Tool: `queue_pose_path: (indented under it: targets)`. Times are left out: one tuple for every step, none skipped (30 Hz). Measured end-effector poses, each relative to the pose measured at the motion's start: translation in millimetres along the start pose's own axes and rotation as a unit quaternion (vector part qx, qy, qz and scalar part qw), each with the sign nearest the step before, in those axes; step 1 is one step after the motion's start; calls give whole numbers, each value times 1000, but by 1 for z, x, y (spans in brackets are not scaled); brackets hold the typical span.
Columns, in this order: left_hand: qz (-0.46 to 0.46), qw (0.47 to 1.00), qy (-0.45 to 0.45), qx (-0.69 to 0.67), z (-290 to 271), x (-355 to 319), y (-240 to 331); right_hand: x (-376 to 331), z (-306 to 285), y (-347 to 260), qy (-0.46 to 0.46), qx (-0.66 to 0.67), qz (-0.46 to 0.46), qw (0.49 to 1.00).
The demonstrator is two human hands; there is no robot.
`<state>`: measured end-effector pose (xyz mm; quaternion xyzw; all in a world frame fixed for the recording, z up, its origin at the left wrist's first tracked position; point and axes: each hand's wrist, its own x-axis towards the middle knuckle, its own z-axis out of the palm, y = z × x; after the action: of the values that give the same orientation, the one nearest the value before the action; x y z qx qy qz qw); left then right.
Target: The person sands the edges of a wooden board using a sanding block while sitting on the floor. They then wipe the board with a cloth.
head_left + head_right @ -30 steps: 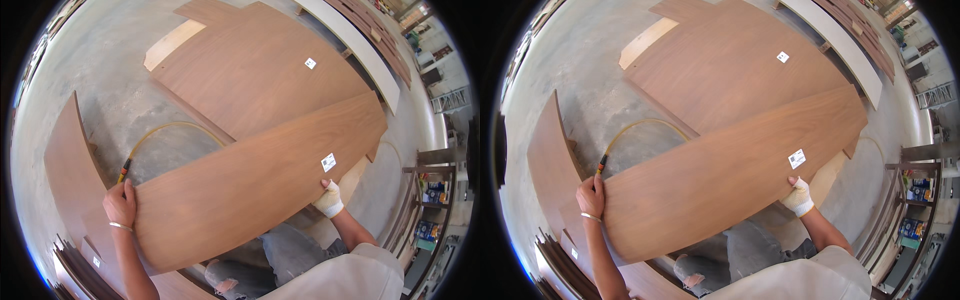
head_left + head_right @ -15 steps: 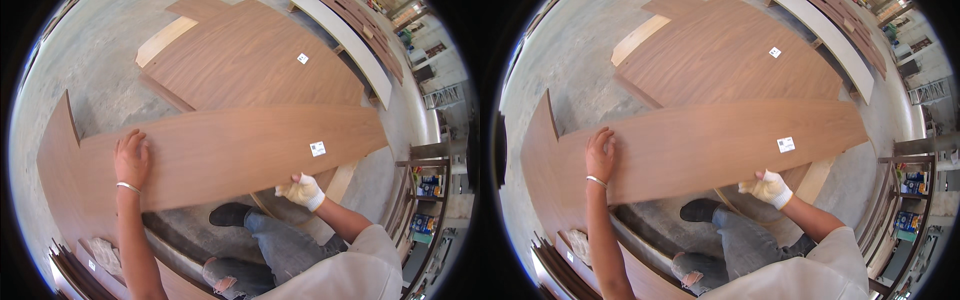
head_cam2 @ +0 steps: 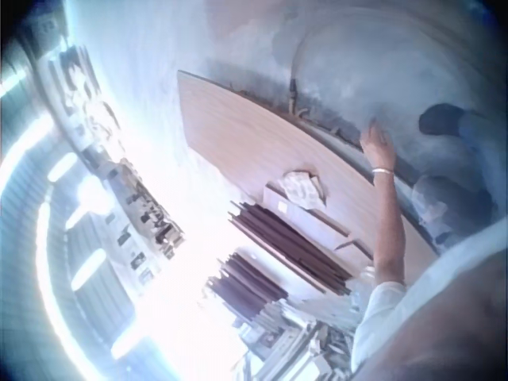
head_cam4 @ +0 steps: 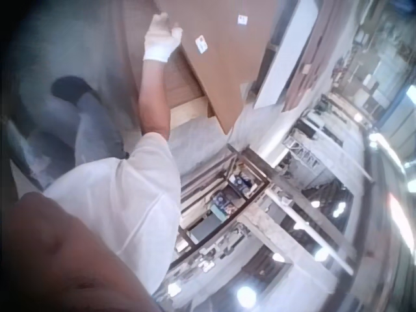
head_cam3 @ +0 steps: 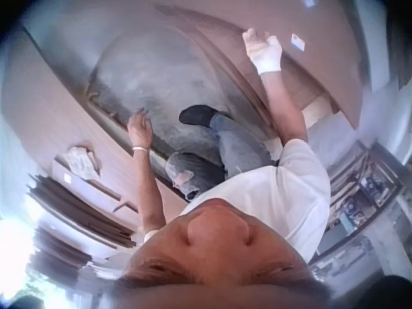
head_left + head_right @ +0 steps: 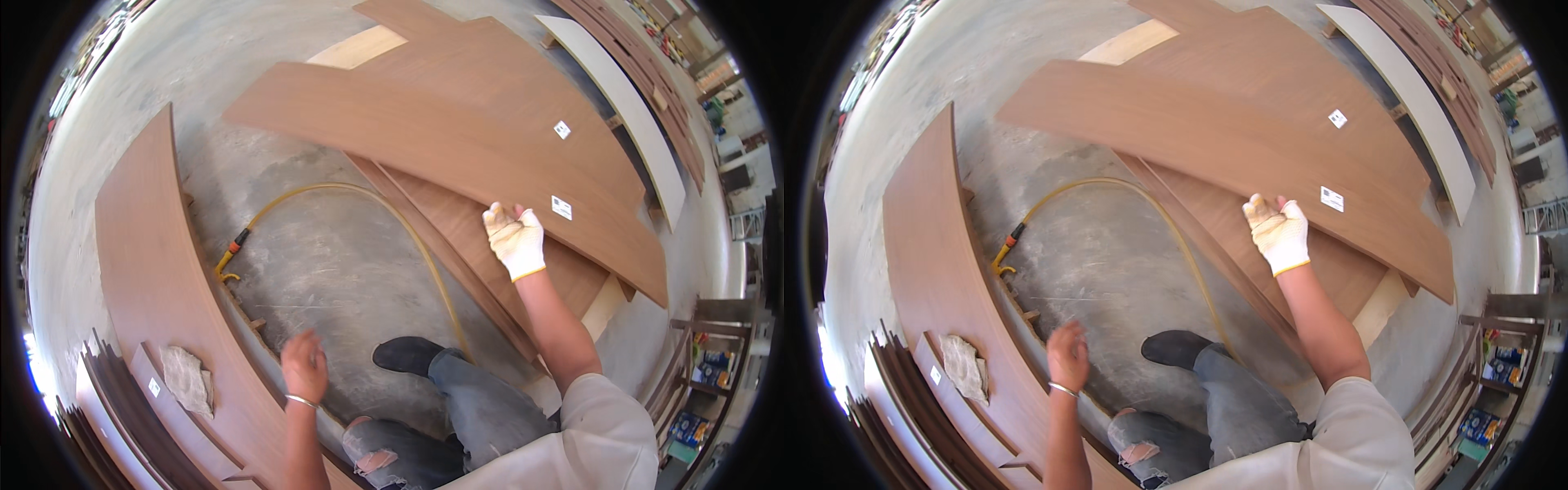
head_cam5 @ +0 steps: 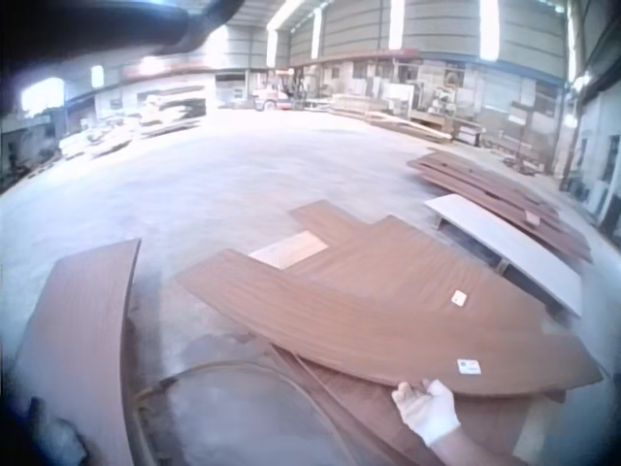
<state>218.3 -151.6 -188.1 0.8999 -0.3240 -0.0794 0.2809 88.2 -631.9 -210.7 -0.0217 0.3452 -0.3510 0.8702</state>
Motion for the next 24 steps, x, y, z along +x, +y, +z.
queue_pose_path:
  targets:
    - [-21,1000,-8,-5,6,-14,-1,15,7,0,-2,6,-16,1000]
    - [-43,999,-19,-12,11,-30,-1,30,8,-1,-1,11,-33,999]
    - [-59,998,-24,-16,16,-44,-1,44,13,-7,-4,9,-45,999]
    - [-75,997,-30,-19,20,-57,0,56,18,-15,-15,19,-44,999]
    - [-96,995,-35,-16,17,-72,-4,67,25,-13,-15,23,-46,999]
    - [-97,995,-25,0,14,-84,-5,75,34,-15,-15,27,-52,998]
    - [-99,995,-16,18,9,-97,-6,82,41,-18,-20,25,-62,998]
    - [-102,994,-3,36,4,-106,-7,91,47,-21,-28,24,-70,997]
    - [-106,994,-1,42,0,-112,-3,104,48,-33,-41,31,-67,996]
    - [-108,993,1,46,-3,-115,2,117,50,-48,-50,42,-66,996]
    - [-103,994,5,34,2,-112,11,133,45,-97,-137,110,59,983]
    - [-118,992,7,54,-9,-122,14,137,56,-73,-12,36,-108,993]
    - [-125,991,2,40,-16,-127,20,139,61,-71,-8,28,-100,995]
    - [-135,989,36,45,-21,-133,24,140,60,-79,-2,18,-95,995]
    - [-144,986,66,43,-22,-139,29,138,58,-93,-7,-8,-42,999]
    - [-155,982,97,45,-23,-147,32,134,53,-98,-10,-33,14,999]
    - [-178,977,97,73,-28,-157,31,123,47,-90,-9,-129,-4,992]
    - [-207,967,97,110,-38,-173,30,102,44,-65,-18,-239,3,971]
    - [-226,961,98,129,-35,-178,30,90,36,-75,-57,-321,44,944]
    - [-251,953,111,129,-34,-184,33,70,33,-60,-87,-394,60,913]
    - [-276,945,124,126,-30,-189,38,51,32,-47,-153,-450,80,876]
    - [-304,934,138,124,-26,-194,43,29,34,-24,-152,-541,25,827]
    - [-308,933,118,142,-23,-200,42,6,41,-1,-147,-621,-16,770]
    - [-315,930,99,160,-16,-204,37,-10,41,19,-172,-650,-40,739]
